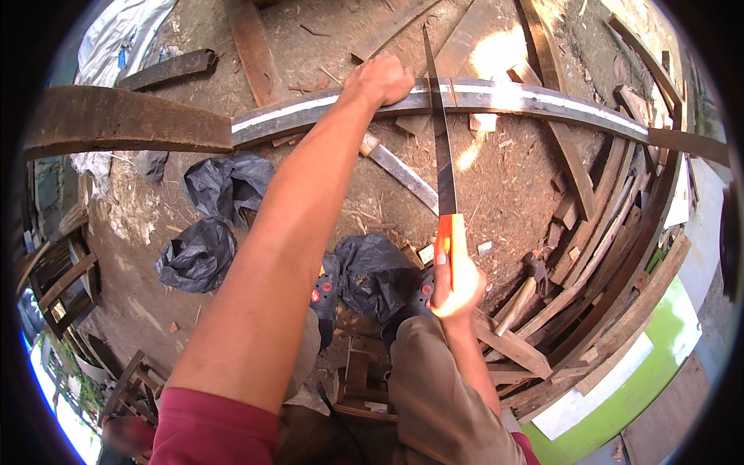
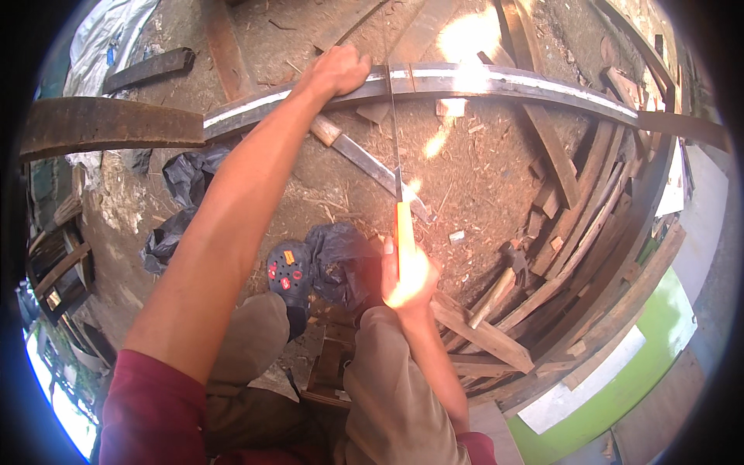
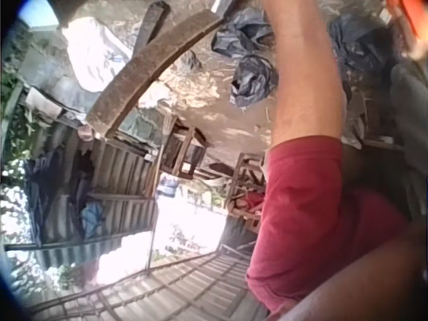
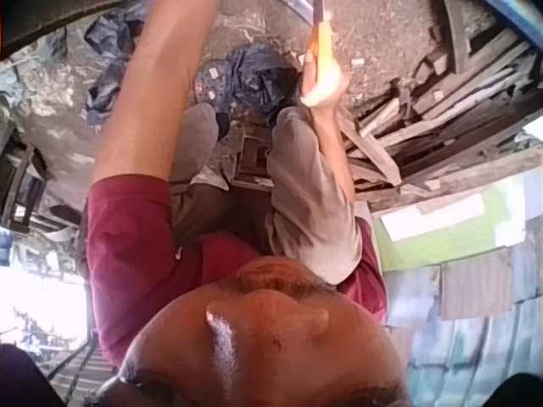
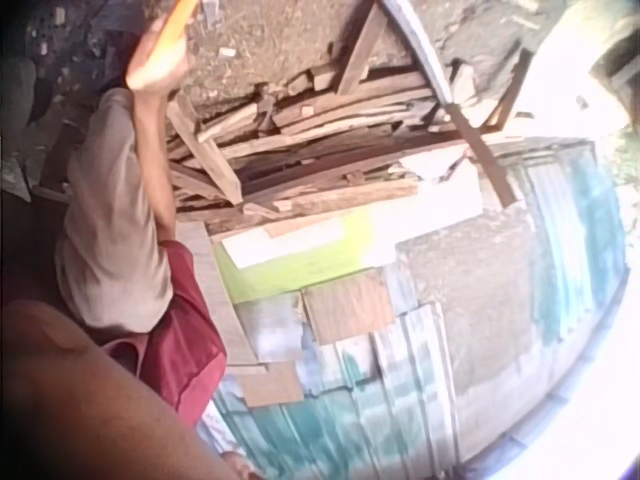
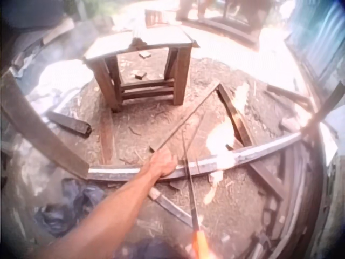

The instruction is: The person sits on the ground and uses a hand saw to cut a long curved wooden strip. After cutting, they use a hammer to strike the cut piece, then place the saw and hammer aside.

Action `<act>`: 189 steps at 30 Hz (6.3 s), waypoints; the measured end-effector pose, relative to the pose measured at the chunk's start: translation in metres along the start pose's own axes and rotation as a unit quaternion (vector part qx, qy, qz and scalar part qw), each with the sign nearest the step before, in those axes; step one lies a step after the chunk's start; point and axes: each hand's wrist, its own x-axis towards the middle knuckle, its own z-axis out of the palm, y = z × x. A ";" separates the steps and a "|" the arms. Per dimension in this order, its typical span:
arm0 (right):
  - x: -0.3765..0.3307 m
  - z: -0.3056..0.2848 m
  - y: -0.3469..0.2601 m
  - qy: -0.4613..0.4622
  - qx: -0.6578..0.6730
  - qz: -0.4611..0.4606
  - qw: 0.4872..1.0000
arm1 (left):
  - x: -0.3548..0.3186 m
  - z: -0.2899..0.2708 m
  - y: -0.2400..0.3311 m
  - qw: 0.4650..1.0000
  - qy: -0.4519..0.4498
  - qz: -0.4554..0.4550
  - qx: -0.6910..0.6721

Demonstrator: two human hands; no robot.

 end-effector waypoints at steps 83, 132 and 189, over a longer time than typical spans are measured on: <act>-0.041 -0.050 -0.021 -0.036 0.081 0.085 0.992 | 0.003 0.012 0.004 0.998 0.038 0.053 0.007; -0.067 -0.074 -0.019 -0.068 0.056 0.127 0.988 | -0.011 0.000 0.009 1.000 0.010 0.021 -0.018; -0.030 -0.039 0.018 -0.035 0.072 0.099 0.992 | -0.014 0.004 0.007 1.000 0.019 -0.019 -0.010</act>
